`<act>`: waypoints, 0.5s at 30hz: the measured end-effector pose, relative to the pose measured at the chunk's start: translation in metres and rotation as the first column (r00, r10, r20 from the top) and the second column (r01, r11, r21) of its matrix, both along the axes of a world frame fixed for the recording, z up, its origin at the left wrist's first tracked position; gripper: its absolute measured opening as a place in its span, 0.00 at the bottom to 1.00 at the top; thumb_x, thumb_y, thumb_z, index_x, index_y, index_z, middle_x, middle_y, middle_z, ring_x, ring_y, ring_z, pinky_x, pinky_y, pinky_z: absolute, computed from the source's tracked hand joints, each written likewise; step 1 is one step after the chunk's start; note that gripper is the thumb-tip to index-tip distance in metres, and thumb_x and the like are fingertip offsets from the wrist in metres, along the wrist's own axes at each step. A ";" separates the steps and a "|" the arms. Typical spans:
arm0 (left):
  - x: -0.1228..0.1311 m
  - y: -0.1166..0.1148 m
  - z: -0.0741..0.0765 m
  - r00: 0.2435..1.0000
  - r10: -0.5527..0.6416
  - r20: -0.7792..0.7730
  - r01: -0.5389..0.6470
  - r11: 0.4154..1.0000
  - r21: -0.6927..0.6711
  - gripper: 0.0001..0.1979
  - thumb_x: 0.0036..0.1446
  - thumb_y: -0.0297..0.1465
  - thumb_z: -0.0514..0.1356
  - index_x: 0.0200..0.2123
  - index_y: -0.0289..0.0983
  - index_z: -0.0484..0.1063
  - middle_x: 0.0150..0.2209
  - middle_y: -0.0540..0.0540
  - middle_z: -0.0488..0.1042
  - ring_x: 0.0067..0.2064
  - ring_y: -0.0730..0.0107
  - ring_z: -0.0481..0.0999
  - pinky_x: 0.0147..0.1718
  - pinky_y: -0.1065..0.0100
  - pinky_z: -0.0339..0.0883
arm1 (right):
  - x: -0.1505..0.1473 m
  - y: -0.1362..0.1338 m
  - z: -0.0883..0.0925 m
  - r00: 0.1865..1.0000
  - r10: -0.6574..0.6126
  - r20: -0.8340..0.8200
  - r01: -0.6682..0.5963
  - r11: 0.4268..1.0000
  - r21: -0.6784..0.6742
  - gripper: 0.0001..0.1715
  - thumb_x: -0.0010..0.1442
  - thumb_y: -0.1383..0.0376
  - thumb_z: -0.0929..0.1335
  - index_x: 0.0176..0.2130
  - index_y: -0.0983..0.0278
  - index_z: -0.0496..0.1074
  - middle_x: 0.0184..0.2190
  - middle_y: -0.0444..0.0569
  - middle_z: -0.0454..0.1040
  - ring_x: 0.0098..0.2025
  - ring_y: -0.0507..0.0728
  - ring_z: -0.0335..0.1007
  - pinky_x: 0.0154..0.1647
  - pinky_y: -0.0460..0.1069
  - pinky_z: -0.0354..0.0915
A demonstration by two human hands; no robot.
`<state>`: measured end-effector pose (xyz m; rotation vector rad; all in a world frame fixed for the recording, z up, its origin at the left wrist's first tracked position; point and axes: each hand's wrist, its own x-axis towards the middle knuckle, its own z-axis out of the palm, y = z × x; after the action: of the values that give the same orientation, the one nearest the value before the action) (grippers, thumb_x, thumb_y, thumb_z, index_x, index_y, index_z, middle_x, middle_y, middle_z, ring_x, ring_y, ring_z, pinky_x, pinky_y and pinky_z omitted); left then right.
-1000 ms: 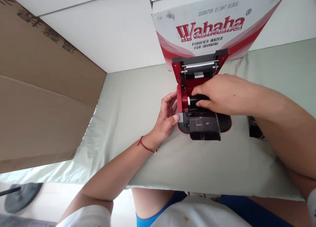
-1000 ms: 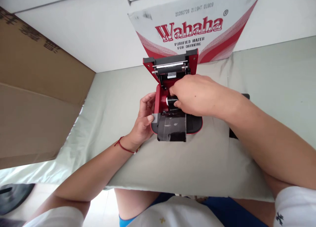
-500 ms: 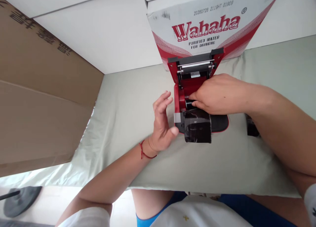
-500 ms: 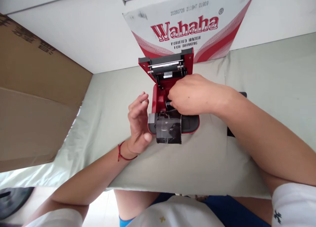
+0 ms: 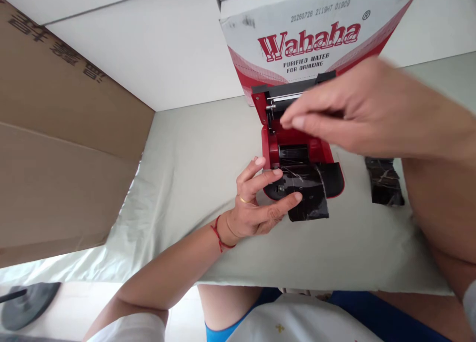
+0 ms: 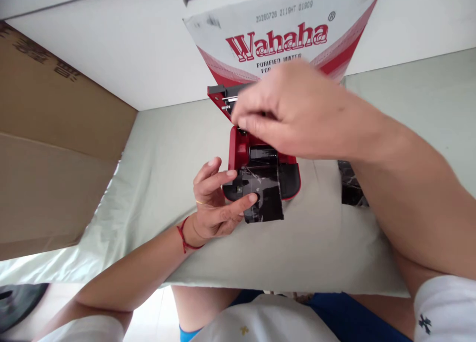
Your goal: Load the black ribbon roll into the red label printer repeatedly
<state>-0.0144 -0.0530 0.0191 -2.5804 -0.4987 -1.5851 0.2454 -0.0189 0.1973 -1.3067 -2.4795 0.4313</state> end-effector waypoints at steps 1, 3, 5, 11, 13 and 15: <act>0.001 -0.001 0.001 1.000 0.004 0.004 -0.004 1.000 0.009 0.13 0.80 0.36 0.62 0.60 0.53 0.85 0.72 0.46 0.75 0.86 0.58 0.65 0.83 0.50 0.71 | 0.003 -0.004 0.004 0.993 -0.067 -0.093 0.076 0.992 0.099 0.23 0.82 0.60 0.64 0.55 0.58 0.89 0.46 0.47 0.88 0.45 0.57 0.79 0.49 0.54 0.68; 0.003 -0.002 0.003 1.000 0.005 0.011 -0.005 1.000 0.020 0.13 0.79 0.34 0.64 0.59 0.54 0.86 0.70 0.46 0.77 0.86 0.60 0.65 0.83 0.51 0.71 | 0.007 -0.008 0.006 0.969 -0.170 -0.180 0.211 0.948 0.240 0.26 0.83 0.56 0.63 0.64 0.58 0.86 0.58 0.51 0.88 0.56 0.62 0.81 0.56 0.56 0.70; 0.006 -0.003 0.005 1.000 -0.002 0.029 0.001 1.000 0.023 0.12 0.79 0.33 0.64 0.57 0.53 0.86 0.68 0.46 0.78 0.87 0.63 0.64 0.85 0.52 0.69 | 0.008 -0.004 0.003 0.972 -0.209 -0.108 0.232 0.929 0.290 0.31 0.83 0.55 0.63 0.74 0.61 0.79 0.71 0.56 0.83 0.69 0.68 0.77 0.67 0.59 0.68; 0.009 -0.004 0.007 0.998 -0.042 0.053 0.040 0.998 0.049 0.13 0.78 0.30 0.65 0.55 0.54 0.87 0.66 0.48 0.79 0.89 0.67 0.61 0.87 0.55 0.65 | 0.001 0.009 -0.007 0.952 -0.188 0.242 0.148 0.973 0.176 0.29 0.82 0.58 0.65 0.74 0.62 0.78 0.66 0.62 0.84 0.69 0.74 0.79 0.67 0.66 0.71; 0.006 -0.006 0.007 0.999 -0.050 0.015 0.049 0.998 0.050 0.12 0.79 0.33 0.63 0.56 0.53 0.86 0.65 0.47 0.80 0.89 0.65 0.61 0.86 0.51 0.67 | 0.004 0.006 -0.004 0.934 -0.202 0.293 0.144 0.968 0.208 0.26 0.82 0.56 0.66 0.70 0.59 0.81 0.58 0.59 0.87 0.58 0.72 0.83 0.58 0.64 0.73; 0.003 -0.008 0.008 0.997 -0.068 -0.037 0.070 0.997 0.044 0.13 0.80 0.38 0.61 0.56 0.50 0.86 0.64 0.44 0.82 0.89 0.60 0.62 0.86 0.46 0.68 | 0.010 0.002 -0.003 0.936 -0.180 0.301 0.124 0.973 0.196 0.25 0.83 0.55 0.66 0.68 0.56 0.83 0.51 0.54 0.88 0.49 0.68 0.84 0.51 0.62 0.72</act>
<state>-0.0115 -0.0609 0.0275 -2.6142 -0.3701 -1.5488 0.2555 -0.0173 0.1947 -1.5855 -2.5673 -0.0395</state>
